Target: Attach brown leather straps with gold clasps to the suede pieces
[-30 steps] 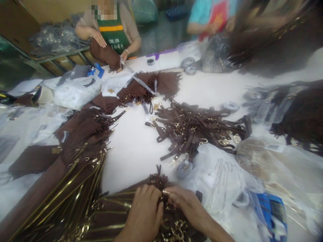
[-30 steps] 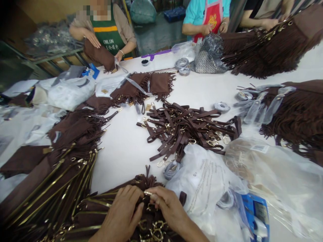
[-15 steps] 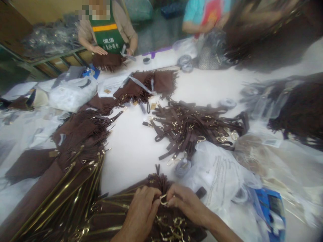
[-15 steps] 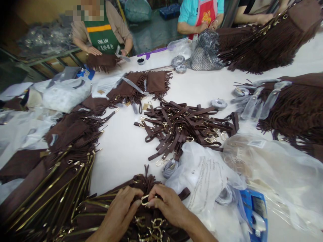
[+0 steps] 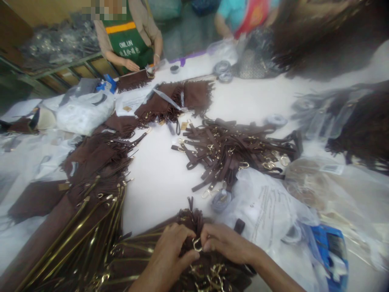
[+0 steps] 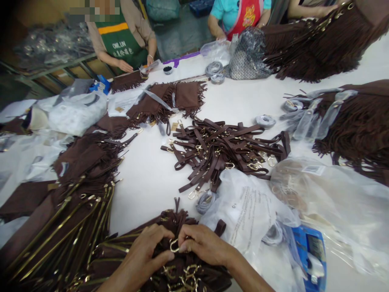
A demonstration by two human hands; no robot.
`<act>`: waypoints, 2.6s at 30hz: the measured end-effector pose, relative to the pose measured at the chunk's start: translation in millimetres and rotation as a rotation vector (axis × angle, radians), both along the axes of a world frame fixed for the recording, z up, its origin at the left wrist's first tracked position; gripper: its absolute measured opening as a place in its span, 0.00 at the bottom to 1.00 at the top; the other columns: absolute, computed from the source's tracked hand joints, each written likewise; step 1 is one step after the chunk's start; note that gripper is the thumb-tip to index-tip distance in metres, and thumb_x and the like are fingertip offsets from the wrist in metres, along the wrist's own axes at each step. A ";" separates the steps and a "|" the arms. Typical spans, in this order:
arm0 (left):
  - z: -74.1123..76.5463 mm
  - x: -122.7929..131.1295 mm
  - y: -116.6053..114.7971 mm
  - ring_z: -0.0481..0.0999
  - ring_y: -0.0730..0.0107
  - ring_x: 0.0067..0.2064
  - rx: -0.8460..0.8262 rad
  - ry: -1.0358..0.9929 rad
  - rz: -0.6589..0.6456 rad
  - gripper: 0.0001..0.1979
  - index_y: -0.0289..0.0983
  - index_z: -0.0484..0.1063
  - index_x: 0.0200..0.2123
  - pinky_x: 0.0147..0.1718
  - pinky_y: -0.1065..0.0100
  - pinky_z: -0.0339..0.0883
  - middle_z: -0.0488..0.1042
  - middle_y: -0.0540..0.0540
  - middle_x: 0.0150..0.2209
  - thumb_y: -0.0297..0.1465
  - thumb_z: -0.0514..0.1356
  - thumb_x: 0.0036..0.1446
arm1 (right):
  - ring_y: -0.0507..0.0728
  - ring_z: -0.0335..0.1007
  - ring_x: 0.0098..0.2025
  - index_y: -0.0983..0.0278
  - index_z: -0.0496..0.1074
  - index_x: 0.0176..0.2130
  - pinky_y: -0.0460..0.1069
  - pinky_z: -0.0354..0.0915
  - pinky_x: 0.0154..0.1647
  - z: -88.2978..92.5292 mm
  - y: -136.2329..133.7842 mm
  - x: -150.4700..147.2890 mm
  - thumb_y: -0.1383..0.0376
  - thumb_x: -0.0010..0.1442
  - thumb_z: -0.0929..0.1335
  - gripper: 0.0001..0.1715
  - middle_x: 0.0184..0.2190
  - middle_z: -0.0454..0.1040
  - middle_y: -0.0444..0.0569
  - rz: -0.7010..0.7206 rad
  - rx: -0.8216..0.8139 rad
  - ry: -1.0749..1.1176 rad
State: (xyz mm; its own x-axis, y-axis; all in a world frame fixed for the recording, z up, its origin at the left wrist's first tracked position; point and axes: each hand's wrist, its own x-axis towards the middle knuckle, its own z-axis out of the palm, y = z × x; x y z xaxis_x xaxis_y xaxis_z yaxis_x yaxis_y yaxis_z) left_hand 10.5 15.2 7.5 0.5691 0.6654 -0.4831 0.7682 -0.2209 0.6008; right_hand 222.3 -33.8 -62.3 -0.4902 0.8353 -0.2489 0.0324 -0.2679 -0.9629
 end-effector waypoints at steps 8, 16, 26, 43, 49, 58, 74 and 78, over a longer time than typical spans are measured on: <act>0.1 6.8 -1.2 0.70 0.59 0.43 -0.013 0.008 0.049 0.07 0.41 0.71 0.36 0.42 0.60 0.60 0.73 0.49 0.37 0.28 0.65 0.53 | 0.53 0.67 0.35 0.61 0.68 0.46 0.46 0.60 0.36 -0.2 -2.4 -3.4 0.60 0.62 0.68 0.13 0.34 0.73 0.41 -0.048 -0.116 0.056; -2.7 4.2 -3.2 0.69 0.60 0.41 -0.009 -0.040 0.065 0.05 0.40 0.71 0.35 0.40 0.62 0.60 0.72 0.49 0.36 0.28 0.63 0.55 | 0.53 0.67 0.35 0.62 0.70 0.41 0.46 0.60 0.35 -3.5 -3.4 -4.3 0.60 0.61 0.69 0.10 0.34 0.73 0.41 -0.048 -0.103 0.056; -5.1 2.9 -3.6 0.70 0.62 0.40 -0.036 -0.068 0.117 0.05 0.40 0.71 0.33 0.40 0.63 0.58 0.72 0.50 0.34 0.26 0.64 0.53 | 0.52 0.67 0.33 0.61 0.69 0.41 0.45 0.60 0.33 -0.8 1.9 -1.0 0.64 0.61 0.68 0.07 0.32 0.72 0.40 0.007 -0.092 0.074; -6.8 -7.8 -8.5 0.67 0.58 0.47 -0.067 -0.081 0.033 0.05 0.42 0.67 0.41 0.47 0.58 0.58 0.71 0.48 0.42 0.31 0.56 0.62 | 0.52 0.65 0.36 0.61 0.67 0.40 0.46 0.59 0.37 5.4 -9.4 1.1 0.62 0.64 0.67 0.05 0.34 0.70 0.40 -0.041 -0.033 -0.007; -2.3 -5.0 -8.5 0.69 0.60 0.45 -0.039 -0.137 0.057 0.07 0.42 0.67 0.40 0.49 0.57 0.56 0.71 0.48 0.40 0.33 0.50 0.66 | 0.52 0.67 0.34 0.62 0.69 0.41 0.45 0.60 0.33 1.3 2.3 -1.6 0.60 0.63 0.68 0.09 0.32 0.71 0.41 0.026 -0.067 0.106; -8.0 -4.6 -3.1 0.69 0.63 0.41 -0.043 -0.161 0.025 0.09 0.40 0.67 0.37 0.45 0.59 0.57 0.71 0.49 0.37 0.31 0.48 0.67 | 0.52 0.69 0.32 0.63 0.71 0.43 0.45 0.62 0.32 -33.3 16.1 -5.3 0.61 0.58 0.71 0.13 0.31 0.74 0.42 0.148 -0.219 0.277; -17.3 -26.5 -16.8 0.72 0.57 0.48 0.448 -0.042 -0.241 0.12 0.41 0.67 0.50 0.47 0.55 0.59 0.75 0.46 0.46 0.27 0.54 0.64 | 0.53 0.68 0.40 0.59 0.67 0.43 0.46 0.60 0.41 22.5 -21.1 -6.3 0.64 0.67 0.64 0.04 0.38 0.72 0.42 -0.093 0.042 -0.186; -18.5 -29.7 -24.9 0.71 0.59 0.42 0.502 -0.129 -0.150 0.05 0.38 0.68 0.41 0.48 0.55 0.61 0.73 0.44 0.37 0.26 0.54 0.63 | 0.53 0.68 0.39 0.58 0.68 0.41 0.47 0.59 0.40 34.5 -28.3 -1.6 0.60 0.68 0.63 0.06 0.37 0.73 0.42 0.017 0.101 -0.274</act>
